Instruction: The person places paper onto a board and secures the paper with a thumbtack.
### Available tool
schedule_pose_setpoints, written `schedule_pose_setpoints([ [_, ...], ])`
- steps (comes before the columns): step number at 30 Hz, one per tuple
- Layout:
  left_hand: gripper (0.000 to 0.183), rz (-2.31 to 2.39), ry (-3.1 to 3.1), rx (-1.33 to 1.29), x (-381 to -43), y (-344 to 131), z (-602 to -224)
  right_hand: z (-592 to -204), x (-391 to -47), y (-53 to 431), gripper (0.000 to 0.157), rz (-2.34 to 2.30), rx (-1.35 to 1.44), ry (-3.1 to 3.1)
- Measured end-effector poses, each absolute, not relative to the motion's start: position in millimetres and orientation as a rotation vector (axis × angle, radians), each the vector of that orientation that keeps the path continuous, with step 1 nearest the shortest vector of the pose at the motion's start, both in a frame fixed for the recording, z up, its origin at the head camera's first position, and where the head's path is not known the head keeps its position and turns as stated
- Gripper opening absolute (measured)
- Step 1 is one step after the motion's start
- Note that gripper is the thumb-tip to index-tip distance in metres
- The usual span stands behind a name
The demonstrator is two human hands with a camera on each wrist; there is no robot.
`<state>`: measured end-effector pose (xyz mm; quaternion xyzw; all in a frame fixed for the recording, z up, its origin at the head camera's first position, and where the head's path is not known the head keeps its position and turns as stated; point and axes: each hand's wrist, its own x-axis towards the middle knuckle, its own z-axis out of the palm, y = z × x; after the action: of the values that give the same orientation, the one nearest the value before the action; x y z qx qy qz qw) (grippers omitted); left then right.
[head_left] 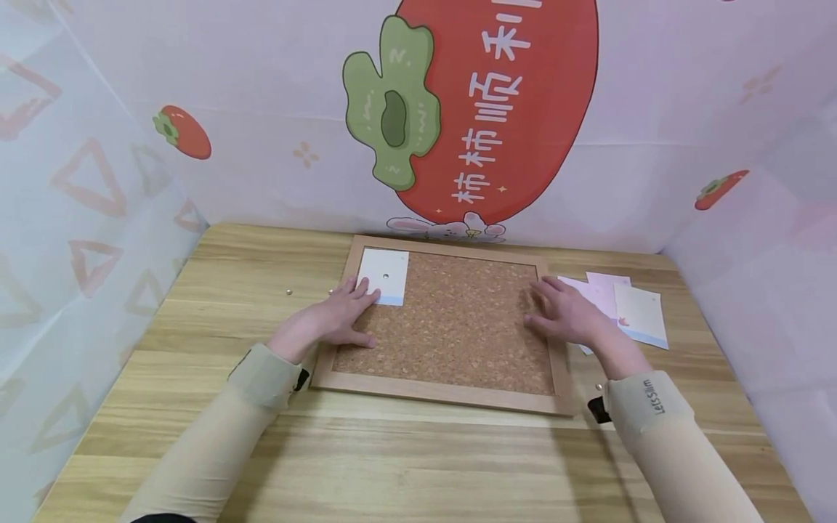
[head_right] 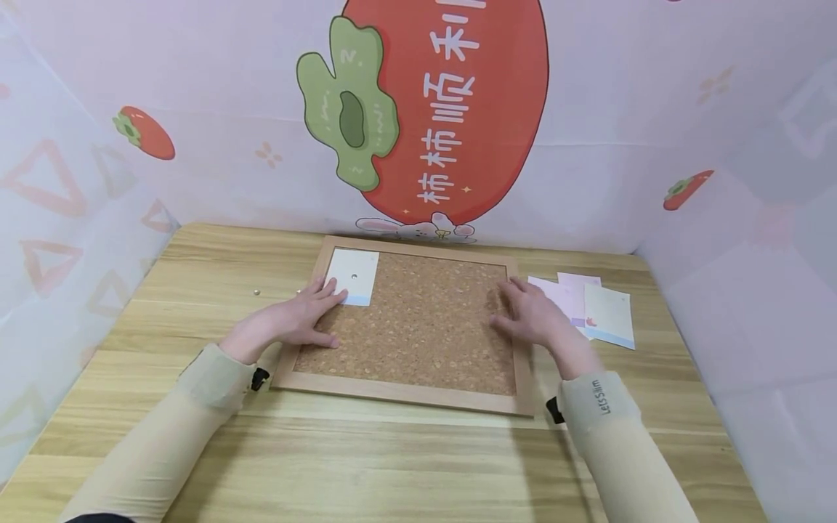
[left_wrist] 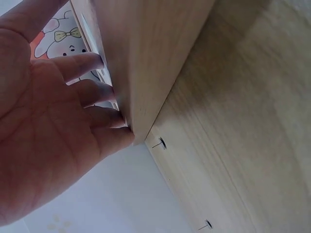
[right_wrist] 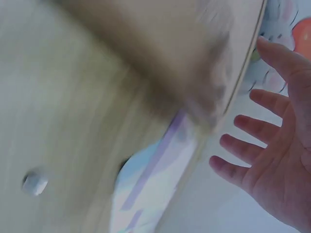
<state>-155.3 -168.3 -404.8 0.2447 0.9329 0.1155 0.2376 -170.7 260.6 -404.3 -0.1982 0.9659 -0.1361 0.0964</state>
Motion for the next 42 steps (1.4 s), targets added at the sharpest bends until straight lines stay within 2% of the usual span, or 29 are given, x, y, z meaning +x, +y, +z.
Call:
schedule_pose_setpoints([
  [8,0.097,0.319,2.551,0.660,-156,-167,-406,-415,-177,307,0.069,-0.490,-0.528,2.942],
  [15,0.096,0.340,2.549,0.661,-155,-168,-405,-425,-181,331,0.072,-0.518,-0.398,2.922],
  [25,0.096,0.367,2.548,0.669,-156,-167,-405,-431,-185,340,0.089,-0.440,-0.317,2.870],
  [33,0.096,0.360,2.550,0.649,-155,-167,-404,-429,-190,339,0.094,-0.403,-0.337,2.882],
  [42,0.097,0.361,2.557,0.658,-157,-167,-406,-425,-192,336,0.102,-0.408,-0.180,2.868],
])
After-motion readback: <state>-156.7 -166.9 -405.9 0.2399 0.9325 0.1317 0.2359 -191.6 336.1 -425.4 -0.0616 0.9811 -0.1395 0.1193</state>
